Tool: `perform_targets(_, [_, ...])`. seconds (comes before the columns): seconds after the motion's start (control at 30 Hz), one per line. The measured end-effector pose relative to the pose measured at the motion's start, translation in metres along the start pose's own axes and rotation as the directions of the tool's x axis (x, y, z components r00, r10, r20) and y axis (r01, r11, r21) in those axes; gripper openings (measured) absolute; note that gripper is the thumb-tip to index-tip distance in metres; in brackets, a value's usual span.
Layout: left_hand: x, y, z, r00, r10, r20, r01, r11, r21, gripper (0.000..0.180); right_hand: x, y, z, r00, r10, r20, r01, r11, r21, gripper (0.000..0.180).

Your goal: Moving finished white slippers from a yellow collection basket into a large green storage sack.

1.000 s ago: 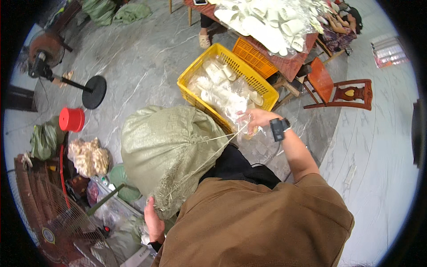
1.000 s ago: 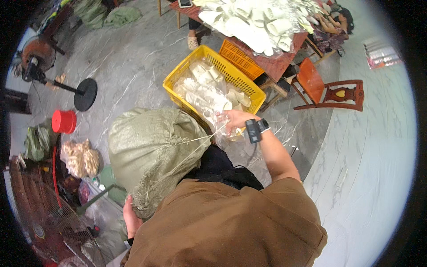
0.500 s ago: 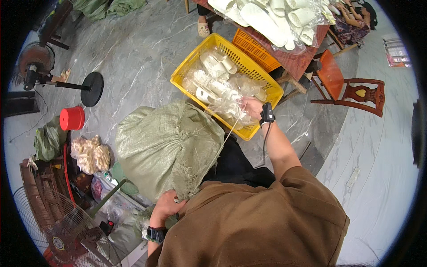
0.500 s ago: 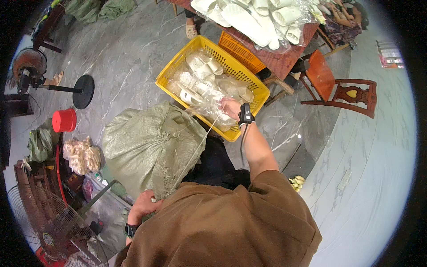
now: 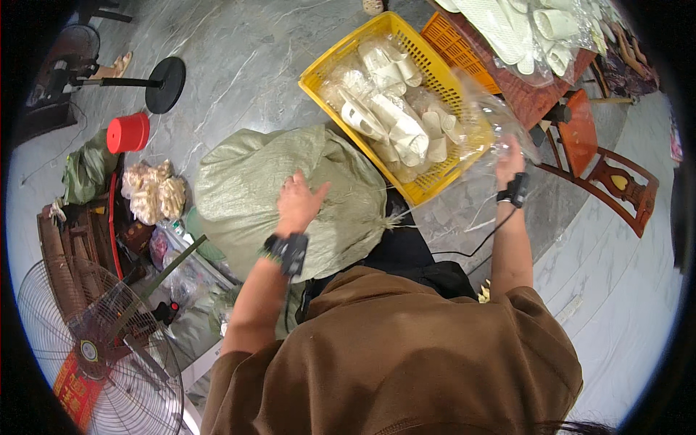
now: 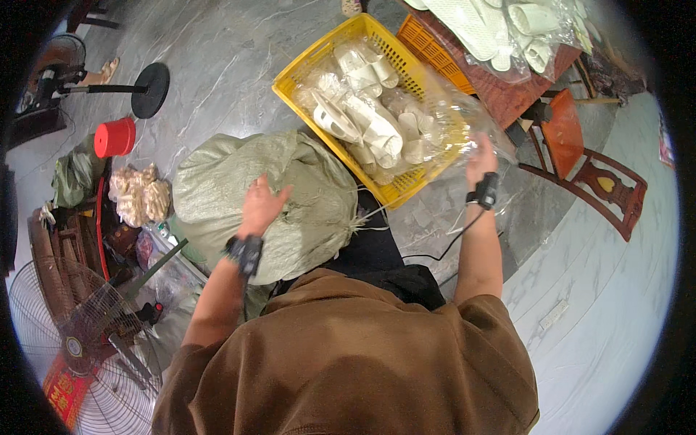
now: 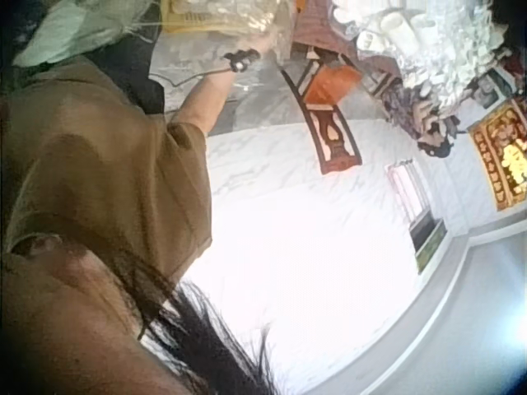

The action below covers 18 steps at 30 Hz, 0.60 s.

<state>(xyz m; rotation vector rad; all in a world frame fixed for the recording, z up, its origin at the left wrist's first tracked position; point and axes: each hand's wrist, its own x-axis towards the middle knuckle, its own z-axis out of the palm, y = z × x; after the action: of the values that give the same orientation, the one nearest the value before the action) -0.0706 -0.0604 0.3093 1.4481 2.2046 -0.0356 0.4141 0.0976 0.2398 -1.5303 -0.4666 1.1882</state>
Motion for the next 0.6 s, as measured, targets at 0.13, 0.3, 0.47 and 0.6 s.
perform_targets(0.13, [0.005,-0.011,0.059,0.913,-0.382,0.147,0.386,0.923,-0.002,0.082,0.006,-0.028,-0.027,0.997,0.005,0.072,-0.03,0.934,0.357,0.025])
perform_targets(0.3, [-0.01,-0.069,0.106,0.824,-0.462,0.328,0.476,0.878,0.039,0.061,0.005,-0.089,-0.057,0.981,-0.045,0.189,0.089,0.969,-0.232,0.03])
perform_targets(0.47, [-0.014,-0.143,0.05,0.803,-0.058,0.594,-0.264,0.859,0.44,0.036,-0.015,-0.189,-0.098,0.865,-0.478,-0.151,0.471,0.879,-0.082,0.034])
perform_targets(0.6, [-0.069,-0.174,-0.044,0.994,-0.013,-0.112,-0.015,0.969,-0.246,0.03,-0.011,-0.166,-0.08,0.883,-0.445,0.153,0.267,0.206,-0.941,0.03])
